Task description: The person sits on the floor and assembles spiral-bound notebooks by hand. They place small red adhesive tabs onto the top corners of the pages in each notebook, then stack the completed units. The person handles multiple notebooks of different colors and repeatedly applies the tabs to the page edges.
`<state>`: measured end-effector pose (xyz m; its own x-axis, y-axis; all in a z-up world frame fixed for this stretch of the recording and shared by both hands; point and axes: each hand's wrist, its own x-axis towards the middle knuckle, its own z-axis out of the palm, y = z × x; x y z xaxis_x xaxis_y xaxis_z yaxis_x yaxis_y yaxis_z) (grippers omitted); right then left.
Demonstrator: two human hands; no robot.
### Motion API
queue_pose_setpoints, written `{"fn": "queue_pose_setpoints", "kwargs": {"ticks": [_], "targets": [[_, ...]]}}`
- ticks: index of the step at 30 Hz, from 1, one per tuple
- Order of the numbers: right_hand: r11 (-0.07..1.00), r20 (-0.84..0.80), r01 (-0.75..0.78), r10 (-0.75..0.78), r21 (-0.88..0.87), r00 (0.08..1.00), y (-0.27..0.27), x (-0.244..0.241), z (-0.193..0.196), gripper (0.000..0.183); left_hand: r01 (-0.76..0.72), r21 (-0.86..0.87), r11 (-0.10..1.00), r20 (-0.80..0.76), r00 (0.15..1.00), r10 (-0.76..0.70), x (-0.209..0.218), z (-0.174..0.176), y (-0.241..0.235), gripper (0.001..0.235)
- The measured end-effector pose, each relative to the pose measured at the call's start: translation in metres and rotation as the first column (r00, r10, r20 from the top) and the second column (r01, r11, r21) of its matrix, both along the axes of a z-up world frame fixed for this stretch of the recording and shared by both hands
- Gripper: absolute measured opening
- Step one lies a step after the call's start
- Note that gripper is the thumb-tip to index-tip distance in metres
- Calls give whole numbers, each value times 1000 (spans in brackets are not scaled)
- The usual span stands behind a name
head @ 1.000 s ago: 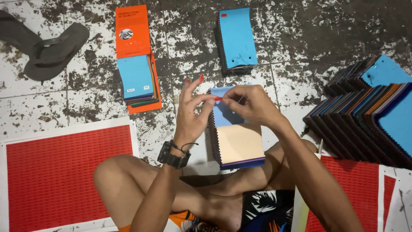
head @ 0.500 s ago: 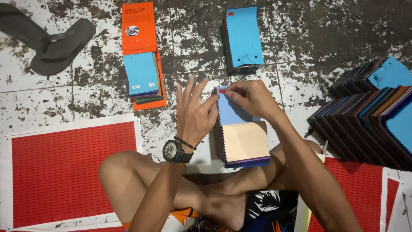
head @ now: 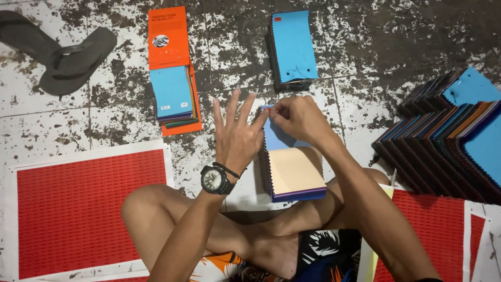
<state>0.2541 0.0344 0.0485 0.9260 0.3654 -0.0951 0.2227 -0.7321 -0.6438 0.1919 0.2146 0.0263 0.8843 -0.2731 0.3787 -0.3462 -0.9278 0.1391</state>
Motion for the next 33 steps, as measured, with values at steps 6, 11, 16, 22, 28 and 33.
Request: {"fn": "queue_pose_setpoints", "kwargs": {"ticks": [6,11,16,22,28,33], "targets": [[983,428,6,74,-183,901,-16,3,9,18,33,4,999,32,999,-33,2,3,1,29],[942,580,-42,239,-332,779,-23,11,-16,15,33,2,999,28,999,-33,4,1,0,27],[961,774,-32,242,-276,585,-23,-2,-18,10,27,-130,991,2,1000,-27,2,-1,2,30],[912,666,-263,410,-315,624,-22,-20,6,7,-49,-775,630,-129,988,-82,4,-5,7,43],[957,129,-233,212,174,969,-16,-8,20,16,-243,-923,298,-320,916,-243,11,4,2,51],[926,-44,-127,153,357,987,-13,-5,24,15,-261,-909,325,-355,894,-274,16,-9,-3,49]]}}
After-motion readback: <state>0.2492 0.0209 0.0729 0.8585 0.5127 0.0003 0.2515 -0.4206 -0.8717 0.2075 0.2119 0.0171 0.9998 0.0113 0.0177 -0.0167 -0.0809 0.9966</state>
